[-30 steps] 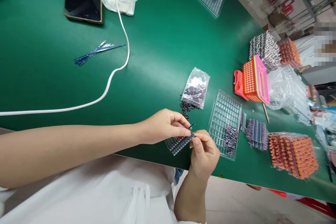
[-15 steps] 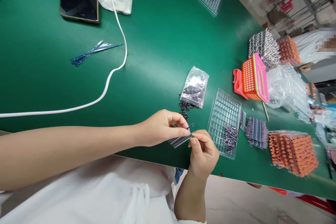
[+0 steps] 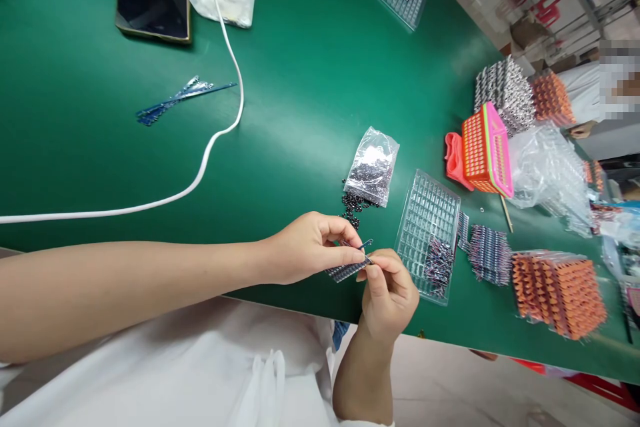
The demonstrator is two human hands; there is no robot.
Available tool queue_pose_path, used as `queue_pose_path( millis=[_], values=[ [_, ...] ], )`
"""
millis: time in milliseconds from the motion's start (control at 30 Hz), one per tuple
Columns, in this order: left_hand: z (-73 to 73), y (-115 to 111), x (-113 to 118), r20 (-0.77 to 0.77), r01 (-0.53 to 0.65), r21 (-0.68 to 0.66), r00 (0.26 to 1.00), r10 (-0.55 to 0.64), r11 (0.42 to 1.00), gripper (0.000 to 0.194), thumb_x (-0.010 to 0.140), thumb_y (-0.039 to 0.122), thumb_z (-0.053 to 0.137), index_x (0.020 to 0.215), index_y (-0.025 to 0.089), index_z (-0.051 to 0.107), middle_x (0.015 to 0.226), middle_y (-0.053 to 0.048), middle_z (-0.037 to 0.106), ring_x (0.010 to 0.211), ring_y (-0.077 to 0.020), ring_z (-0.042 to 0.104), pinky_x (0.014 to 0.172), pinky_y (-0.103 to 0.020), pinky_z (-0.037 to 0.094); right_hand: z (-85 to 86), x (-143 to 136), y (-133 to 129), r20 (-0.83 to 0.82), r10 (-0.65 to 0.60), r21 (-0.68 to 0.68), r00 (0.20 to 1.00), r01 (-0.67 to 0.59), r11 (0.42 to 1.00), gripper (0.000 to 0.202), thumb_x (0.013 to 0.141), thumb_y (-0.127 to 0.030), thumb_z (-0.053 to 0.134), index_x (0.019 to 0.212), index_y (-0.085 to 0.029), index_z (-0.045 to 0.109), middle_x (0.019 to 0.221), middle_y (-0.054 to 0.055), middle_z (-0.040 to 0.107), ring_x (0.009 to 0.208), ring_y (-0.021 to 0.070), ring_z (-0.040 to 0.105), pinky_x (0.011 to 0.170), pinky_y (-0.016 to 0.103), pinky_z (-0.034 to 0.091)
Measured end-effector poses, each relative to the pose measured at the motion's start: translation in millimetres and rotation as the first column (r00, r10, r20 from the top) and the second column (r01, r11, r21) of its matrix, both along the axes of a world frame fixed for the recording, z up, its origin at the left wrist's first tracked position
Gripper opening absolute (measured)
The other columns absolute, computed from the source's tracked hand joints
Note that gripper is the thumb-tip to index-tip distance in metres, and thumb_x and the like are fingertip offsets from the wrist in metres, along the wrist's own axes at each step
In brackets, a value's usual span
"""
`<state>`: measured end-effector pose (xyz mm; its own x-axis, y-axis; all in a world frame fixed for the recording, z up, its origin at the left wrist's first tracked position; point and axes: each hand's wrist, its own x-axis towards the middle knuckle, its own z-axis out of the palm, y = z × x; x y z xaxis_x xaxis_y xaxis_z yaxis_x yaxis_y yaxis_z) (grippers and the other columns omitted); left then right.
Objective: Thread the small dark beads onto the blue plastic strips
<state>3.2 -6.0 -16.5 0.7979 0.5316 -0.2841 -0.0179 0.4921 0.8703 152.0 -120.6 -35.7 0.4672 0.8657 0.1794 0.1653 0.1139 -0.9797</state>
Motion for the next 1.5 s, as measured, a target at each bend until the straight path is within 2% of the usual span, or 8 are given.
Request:
queue_pose_path(
  millis=[167,367,600,800,967,1133,1300,1500],
  values=[
    [-0.3,0,1,0.025,-0.003,-0.040,1.000,0.004,0.999,0.016,0.082,0.030,0.073,0.084,0.014,0.067,0.075,-0.002,0.069,0.070,-0.0134,0.062,0.066,-0.026,0.049,-0.2,0,0,-0.004,0.009,0.018,1.000,-0.009,1.000,0.008,0.088,-0.019,0.069,0.092,-0.024,0.073,0.078,0.001,0.061,0.066,0.0134,0.059,0.049,0.023,0.047],
    [2.7,0,0,-0.008,-0.013,0.023,1.000,0.014,1.000,0.016,0.082,0.029,0.071,0.083,0.014,0.068,0.075,-0.002,0.069,0.069,-0.0135,0.061,0.065,-0.026,0.048,0.1,2,1,-0.016,0.028,0.006,0.999,-0.028,1.000,0.010,0.087,-0.016,0.069,0.091,-0.024,0.074,0.077,0.000,0.062,0.065,0.0128,0.059,0.050,0.024,0.048],
    [2.3,1,-1,0.017,0.015,0.030,1.000,-0.016,0.999,0.014,0.083,0.027,0.069,0.084,0.014,0.068,0.077,-0.002,0.070,0.072,-0.0146,0.063,0.070,-0.028,0.050,3.7,5,1,-0.070,0.077,-0.019,0.995,-0.079,0.997,0.011,0.086,-0.017,0.070,0.092,-0.025,0.074,0.077,0.000,0.063,0.065,0.0128,0.060,0.051,0.024,0.048],
    [1.3,2,0,0.072,0.028,0.046,0.997,-0.031,0.999,0.011,0.084,0.026,0.068,0.084,0.015,0.068,0.081,-0.002,0.071,0.078,-0.0151,0.065,0.077,-0.029,0.053,1.0,5,0,0.016,0.054,0.043,0.998,-0.055,0.998,0.012,0.085,-0.016,0.071,0.092,-0.025,0.074,0.075,0.000,0.064,0.067,0.0148,0.062,0.058,0.029,0.050],
    [1.8,3,0,0.057,0.055,0.073,0.997,-0.060,0.996,0.011,0.086,0.026,0.067,0.088,0.015,0.070,0.086,-0.003,0.073,0.085,-0.0158,0.066,0.083,-0.029,0.053,-0.1,4,-1,0.041,0.045,0.075,0.998,-0.048,0.996,0.014,0.085,-0.016,0.071,0.093,-0.027,0.075,0.073,0.000,0.064,0.069,0.0161,0.061,0.063,0.032,0.051],
    [5.5,3,-2,0.000,0.075,0.113,0.997,-0.076,0.991,0.014,0.085,0.029,0.067,0.085,0.015,0.068,0.081,-0.002,0.071,0.079,-0.0154,0.065,0.077,-0.028,0.053,0.9,7,-2,-0.074,0.094,0.009,0.993,-0.094,0.996,0.008,0.085,-0.020,0.073,0.090,-0.026,0.075,0.075,0.000,0.064,0.066,0.0151,0.061,0.058,0.030,0.049],
    [8.8,2,-4,-0.089,0.109,0.133,0.991,-0.098,0.985,0.021,0.085,0.035,0.067,0.086,0.015,0.067,0.077,-0.003,0.069,0.071,-0.0154,0.063,0.067,-0.026,0.053,-0.5,12,-2,-0.260,0.174,-0.051,0.950,-0.194,0.980,0.006,0.085,-0.022,0.074,0.089,-0.025,0.075,0.075,-0.001,0.061,0.059,0.0107,0.057,0.052,0.024,0.045],
    [12.9,3,-4,-0.130,0.119,0.141,0.986,-0.101,0.983,0.023,0.083,0.037,0.068,0.084,0.014,0.067,0.076,-0.003,0.068,0.067,-0.0147,0.062,0.063,-0.025,0.051,-0.6,14,-1,-0.372,0.201,-0.108,0.906,-0.257,0.960,0.006,0.083,-0.028,0.076,0.084,-0.023,0.074,0.074,-0.001,0.061,0.057,0.0095,0.056,0.045,0.020,0.043]
  ],
)
